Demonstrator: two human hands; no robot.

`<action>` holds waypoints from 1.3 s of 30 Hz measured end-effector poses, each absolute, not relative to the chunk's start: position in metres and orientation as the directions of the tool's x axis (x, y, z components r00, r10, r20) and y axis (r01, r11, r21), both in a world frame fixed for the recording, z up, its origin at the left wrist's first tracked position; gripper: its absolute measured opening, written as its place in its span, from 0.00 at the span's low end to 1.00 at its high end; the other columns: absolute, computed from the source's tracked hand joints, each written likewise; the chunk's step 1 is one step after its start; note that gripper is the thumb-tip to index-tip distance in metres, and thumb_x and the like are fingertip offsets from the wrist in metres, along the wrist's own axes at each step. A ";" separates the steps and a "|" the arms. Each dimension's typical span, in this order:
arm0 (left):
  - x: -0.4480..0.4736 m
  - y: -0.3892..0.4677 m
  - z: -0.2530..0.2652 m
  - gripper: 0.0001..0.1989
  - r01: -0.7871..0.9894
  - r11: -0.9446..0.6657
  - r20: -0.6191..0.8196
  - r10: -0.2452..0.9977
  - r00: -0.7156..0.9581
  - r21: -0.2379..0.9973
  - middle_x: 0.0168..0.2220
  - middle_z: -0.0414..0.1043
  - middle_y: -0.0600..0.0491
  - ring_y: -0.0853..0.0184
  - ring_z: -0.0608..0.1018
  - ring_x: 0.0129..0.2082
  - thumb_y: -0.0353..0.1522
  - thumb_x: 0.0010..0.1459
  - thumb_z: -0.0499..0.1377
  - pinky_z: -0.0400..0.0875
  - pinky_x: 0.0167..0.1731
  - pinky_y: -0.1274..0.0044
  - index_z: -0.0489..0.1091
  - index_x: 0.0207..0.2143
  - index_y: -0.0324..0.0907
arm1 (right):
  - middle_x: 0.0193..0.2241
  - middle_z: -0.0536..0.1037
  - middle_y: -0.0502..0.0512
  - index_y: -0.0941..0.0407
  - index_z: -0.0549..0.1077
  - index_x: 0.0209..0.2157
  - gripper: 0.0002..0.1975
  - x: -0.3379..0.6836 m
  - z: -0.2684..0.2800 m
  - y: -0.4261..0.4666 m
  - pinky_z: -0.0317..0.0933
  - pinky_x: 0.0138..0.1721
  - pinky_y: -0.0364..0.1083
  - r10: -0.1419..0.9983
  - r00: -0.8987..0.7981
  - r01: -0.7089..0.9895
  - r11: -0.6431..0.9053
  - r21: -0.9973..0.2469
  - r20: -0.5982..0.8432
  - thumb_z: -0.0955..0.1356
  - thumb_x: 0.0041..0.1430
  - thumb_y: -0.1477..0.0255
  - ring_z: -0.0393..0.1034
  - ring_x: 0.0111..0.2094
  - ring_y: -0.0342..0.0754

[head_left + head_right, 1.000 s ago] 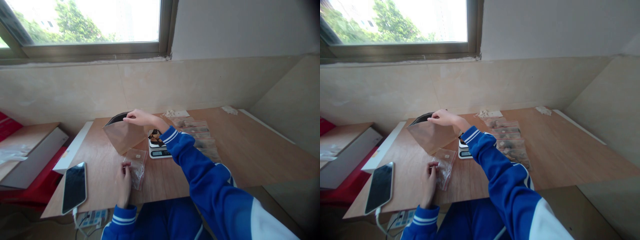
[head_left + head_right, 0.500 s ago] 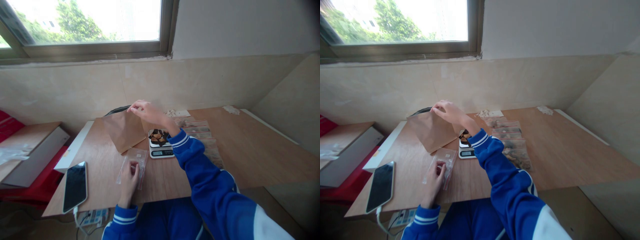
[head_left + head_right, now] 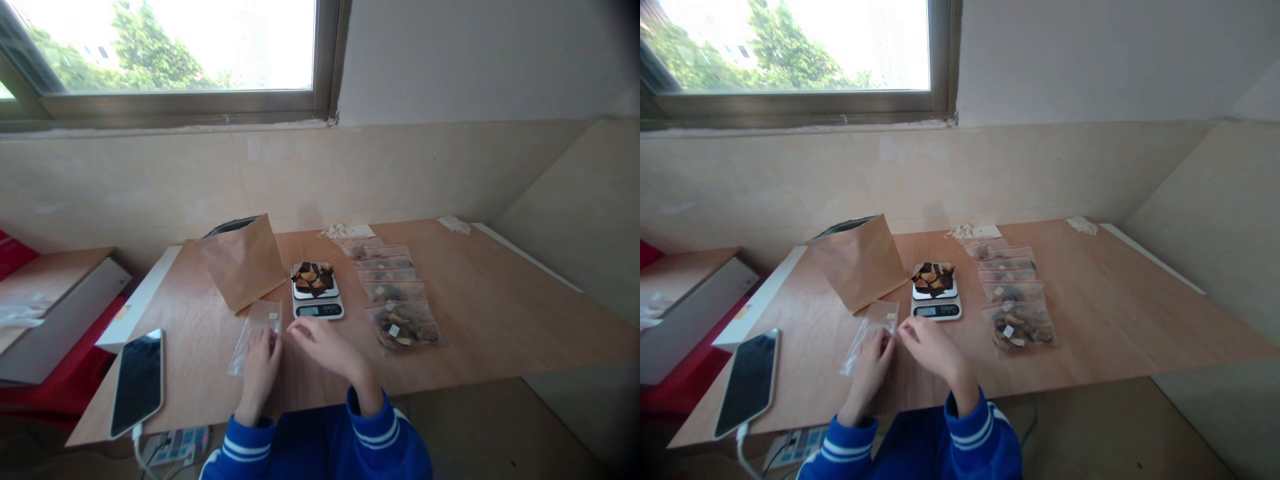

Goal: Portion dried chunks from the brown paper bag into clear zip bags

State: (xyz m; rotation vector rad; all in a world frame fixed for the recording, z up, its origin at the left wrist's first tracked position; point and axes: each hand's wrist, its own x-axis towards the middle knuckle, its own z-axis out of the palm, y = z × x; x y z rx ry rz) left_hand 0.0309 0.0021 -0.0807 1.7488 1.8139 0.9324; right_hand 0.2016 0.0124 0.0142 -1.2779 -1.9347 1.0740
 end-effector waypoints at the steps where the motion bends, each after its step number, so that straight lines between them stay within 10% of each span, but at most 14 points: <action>1: 0.034 0.002 -0.077 0.12 0.572 -0.015 0.115 0.983 -0.140 0.820 0.25 0.65 0.53 0.63 0.70 0.29 0.40 0.61 0.49 0.64 0.32 0.72 0.62 0.28 0.45 | 0.37 0.80 0.56 0.55 0.75 0.37 0.11 0.197 0.006 0.006 0.63 0.42 0.47 0.931 -0.365 0.446 0.173 -0.878 -0.002 0.62 0.66 0.68 0.74 0.40 0.51; 9: 0.066 -0.011 -0.039 0.20 0.128 -0.008 0.047 0.953 -0.300 0.992 0.34 0.70 0.51 0.62 0.73 0.37 0.51 0.58 0.52 0.69 0.37 0.72 0.66 0.35 0.43 | 0.34 0.78 0.54 0.54 0.67 0.38 0.16 0.180 -0.004 -0.004 0.64 0.40 0.47 0.966 -0.256 0.211 0.071 -0.975 0.015 0.59 0.67 0.56 0.74 0.38 0.50; 17: 0.079 -0.005 -0.026 0.23 0.149 -0.122 0.146 0.976 -0.160 0.981 0.23 0.60 0.56 0.68 0.65 0.24 0.53 0.59 0.51 0.63 0.25 0.77 0.59 0.24 0.44 | 0.23 0.68 0.48 0.53 0.62 0.27 0.19 0.194 -0.014 0.000 0.58 0.29 0.43 0.972 -0.207 0.167 0.148 -0.975 0.112 0.59 0.65 0.54 0.65 0.26 0.45; 24: 0.061 -0.005 -0.004 0.21 0.283 -0.130 0.263 0.822 -0.505 0.950 0.21 0.57 0.58 0.68 0.64 0.23 0.50 0.63 0.47 0.60 0.25 0.77 0.56 0.24 0.45 | 0.18 0.64 0.47 0.52 0.58 0.23 0.25 0.218 -0.038 0.010 0.59 0.27 0.45 0.998 0.051 0.086 0.042 -0.995 0.046 0.60 0.60 0.46 0.63 0.22 0.46; 31: 0.060 -0.003 -0.007 0.21 0.256 -0.142 0.237 0.888 -0.394 0.956 0.20 0.57 0.58 0.69 0.63 0.22 0.46 0.63 0.50 0.60 0.25 0.77 0.57 0.22 0.45 | 0.44 0.72 0.60 0.54 0.68 0.42 0.17 0.230 -0.049 0.028 0.57 0.55 0.53 0.919 0.128 0.427 0.289 -0.857 0.374 0.56 0.68 0.58 0.65 0.50 0.51; 39: 0.067 0.014 -0.019 0.21 0.207 -0.056 0.133 0.916 -0.379 0.977 0.20 0.60 0.58 0.68 0.65 0.22 0.48 0.61 0.50 0.61 0.25 0.76 0.60 0.23 0.44 | 0.49 0.69 0.68 0.60 0.64 0.51 0.24 0.229 -0.070 0.094 0.60 0.51 0.57 0.879 0.186 0.826 0.102 -0.554 0.438 0.67 0.59 0.59 0.63 0.53 0.60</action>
